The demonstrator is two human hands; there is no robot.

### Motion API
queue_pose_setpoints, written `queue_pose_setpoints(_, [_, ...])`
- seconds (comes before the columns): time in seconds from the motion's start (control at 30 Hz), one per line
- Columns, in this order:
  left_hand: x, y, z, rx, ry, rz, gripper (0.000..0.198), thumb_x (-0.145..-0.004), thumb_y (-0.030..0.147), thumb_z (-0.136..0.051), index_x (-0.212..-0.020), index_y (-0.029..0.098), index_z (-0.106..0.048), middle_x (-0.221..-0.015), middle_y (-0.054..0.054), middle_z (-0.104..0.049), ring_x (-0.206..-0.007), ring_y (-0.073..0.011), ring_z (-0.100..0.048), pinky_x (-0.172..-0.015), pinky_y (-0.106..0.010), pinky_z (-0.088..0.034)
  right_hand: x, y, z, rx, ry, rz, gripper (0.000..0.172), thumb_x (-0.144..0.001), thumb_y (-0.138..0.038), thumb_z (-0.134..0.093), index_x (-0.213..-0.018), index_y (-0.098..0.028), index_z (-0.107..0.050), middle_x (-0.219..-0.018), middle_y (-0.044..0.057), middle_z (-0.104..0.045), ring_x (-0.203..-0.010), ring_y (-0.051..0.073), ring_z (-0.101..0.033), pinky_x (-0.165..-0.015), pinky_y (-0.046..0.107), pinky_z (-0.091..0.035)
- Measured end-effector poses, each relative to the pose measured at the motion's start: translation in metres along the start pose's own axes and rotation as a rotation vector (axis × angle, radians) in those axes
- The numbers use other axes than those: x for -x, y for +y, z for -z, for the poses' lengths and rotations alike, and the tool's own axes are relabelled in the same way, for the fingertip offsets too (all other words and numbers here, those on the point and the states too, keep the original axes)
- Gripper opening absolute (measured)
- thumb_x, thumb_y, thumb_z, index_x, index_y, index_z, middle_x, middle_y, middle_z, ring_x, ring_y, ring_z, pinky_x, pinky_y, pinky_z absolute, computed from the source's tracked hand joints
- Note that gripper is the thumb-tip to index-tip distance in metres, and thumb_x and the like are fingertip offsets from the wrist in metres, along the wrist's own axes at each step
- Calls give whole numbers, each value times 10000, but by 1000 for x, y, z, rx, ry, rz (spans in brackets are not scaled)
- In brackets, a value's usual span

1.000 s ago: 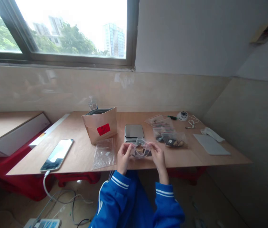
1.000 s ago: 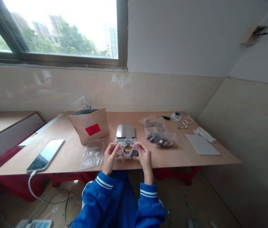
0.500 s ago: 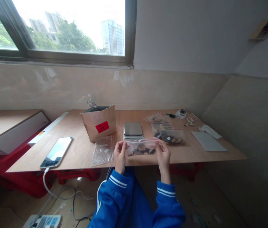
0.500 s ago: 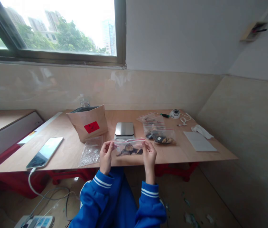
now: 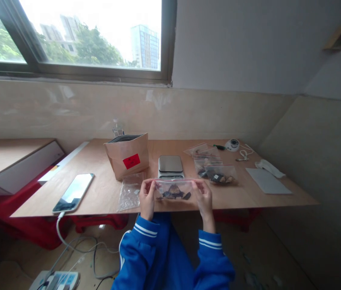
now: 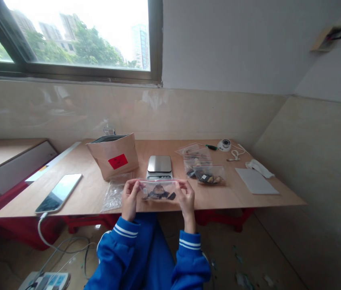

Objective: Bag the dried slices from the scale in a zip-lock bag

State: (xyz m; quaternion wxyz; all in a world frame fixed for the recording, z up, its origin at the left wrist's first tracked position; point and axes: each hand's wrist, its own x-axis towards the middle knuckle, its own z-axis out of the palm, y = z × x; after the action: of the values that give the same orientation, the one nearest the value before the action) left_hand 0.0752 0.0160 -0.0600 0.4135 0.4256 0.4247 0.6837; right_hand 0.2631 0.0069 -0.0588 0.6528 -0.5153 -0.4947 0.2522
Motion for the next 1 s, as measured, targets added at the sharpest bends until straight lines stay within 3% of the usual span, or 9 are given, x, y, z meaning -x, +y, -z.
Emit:
queue_pose_setpoints(0.27, [-1,0,5,-80,88,-18,298,-784,467,-616,-861,183,-574,-782,-17,-622,-774,-167,-604,-768,-296,-466,8,6,-7,-39,-58,-3,221,-830,-394,-580,-845,-181,-636,-835,46,-698,-803,192,-641,-788,333,-488])
queue_pose_setpoints(0.4, [-3,-5,3,-45,2,18,328,-769,474,-631,-911,180,-607,-855,-26,-632,-816,-165,-595,-789,-293,-458,6,3,-9,-98,-59,-30,236,-822,-395,-595,-901,-177,-640,-861,59,-714,-828,203,-660,-773,333,-504])
queue_pose_setpoints(0.57, [-6,-10,3,-45,-70,17,302,-735,450,-677,-824,164,-637,-847,-35,-634,-826,-168,-584,-786,-287,-451,0,5,-9,-91,-110,-72,236,-762,-386,-663,-850,-167,-665,-864,64,-711,-820,205,-654,-788,341,-498])
queue_pose_setpoints(0.77, [-5,-6,10,-102,-8,21,335,-694,475,-700,-788,157,-650,-792,-40,-648,-808,-185,-593,-773,-296,-452,3,9,-6,-67,-156,-56,197,-802,-364,-626,-844,-171,-638,-831,43,-682,-804,188,-632,-767,321,-491])
queue_pose_setpoints(1.0, [1,-6,7,-185,71,10,353,-721,499,-666,-810,159,-639,-792,-42,-653,-787,-182,-593,-757,-297,-451,4,9,-5,-75,-122,-8,212,-786,-388,-635,-813,-178,-627,-818,39,-667,-786,181,-623,-737,301,-500])
